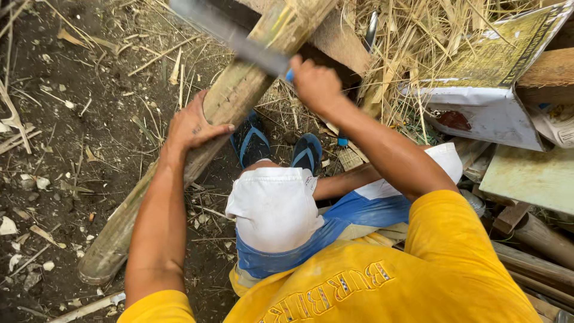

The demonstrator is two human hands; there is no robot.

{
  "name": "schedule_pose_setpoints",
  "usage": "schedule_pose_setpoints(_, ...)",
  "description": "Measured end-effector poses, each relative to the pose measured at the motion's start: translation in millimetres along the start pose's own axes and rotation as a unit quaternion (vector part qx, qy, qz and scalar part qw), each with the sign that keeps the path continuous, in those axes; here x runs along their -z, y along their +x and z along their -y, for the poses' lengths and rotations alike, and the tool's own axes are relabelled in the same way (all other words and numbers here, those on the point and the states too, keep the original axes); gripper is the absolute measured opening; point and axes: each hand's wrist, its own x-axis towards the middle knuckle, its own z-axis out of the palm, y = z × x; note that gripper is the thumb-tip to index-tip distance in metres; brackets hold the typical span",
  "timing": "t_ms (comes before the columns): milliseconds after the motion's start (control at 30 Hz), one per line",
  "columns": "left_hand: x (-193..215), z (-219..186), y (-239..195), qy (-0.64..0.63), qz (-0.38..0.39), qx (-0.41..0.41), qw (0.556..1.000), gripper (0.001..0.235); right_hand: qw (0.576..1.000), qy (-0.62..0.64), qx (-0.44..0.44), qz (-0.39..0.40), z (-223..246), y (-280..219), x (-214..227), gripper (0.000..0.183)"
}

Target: The person sits on the ground and uses a machete to shave the outer layer of a bamboo pole. They repeatedly strike and scrape the bamboo surface, rotating the pole to work on different sides.

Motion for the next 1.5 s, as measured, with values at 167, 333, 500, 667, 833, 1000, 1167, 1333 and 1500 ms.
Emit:
schedule_pose_setpoints(167,5.5,3.5,5.9,0.018,-0.033,-0.096,0.995,0.113,0.999,-0.015,0.023,0.033,-41.6,11.1,-14.9,0.012)
schedule_pose_setpoints(333,24.4,-17.6,9.1,-0.041,-0.023,-0.069,0.997,0.124,0.996,0.002,-0.011,-0.085,-20.1,15.6,-18.7,0.027)
schedule_pose_setpoints(500,18.7,-7.4,11.7,-0.003,-0.016,-0.099,0.995,0.122,0.984,-0.112,0.127,0.047,-27.5,5.6,-21.3,0.007)
schedule_pose_setpoints(667,14.5,-1.4,10.7,-0.018,-0.025,-0.097,0.995,0.129,0.959,-0.022,-0.008,-0.283,-73.3,25.6,4.8,0.03)
schedule_pose_setpoints(833,18.0,-15.5,10.1,-0.07,0.012,-0.044,0.997,0.124,0.999,-0.003,0.038,-0.024,-25.8,4.6,-17.5,0.013)
schedule_pose_setpoints(1000,16.0,-4.4,15.4,-0.042,-0.015,-0.073,0.996,0.125,0.983,0.069,-0.152,-0.078,-142.2,29.6,-20.2,0.031)
schedule_pose_setpoints(1167,18.1,-6.0,25.8,-0.065,-0.009,-0.065,0.996,0.128,0.922,0.23,-0.268,-0.16,-163.2,43.2,8.7,0.028)
schedule_pose_setpoints(1333,11.4,4.1,31.0,-0.108,0.031,-0.055,0.992,0.123,0.992,0.106,-0.055,0.036,-24.8,12.5,-12.0,0.015)
schedule_pose_setpoints(1500,13.0,0.3,23.8,-0.104,0.008,-0.016,0.994,0.13,0.973,0.103,-0.172,-0.111,-110.7,51.5,-18.2,0.013)
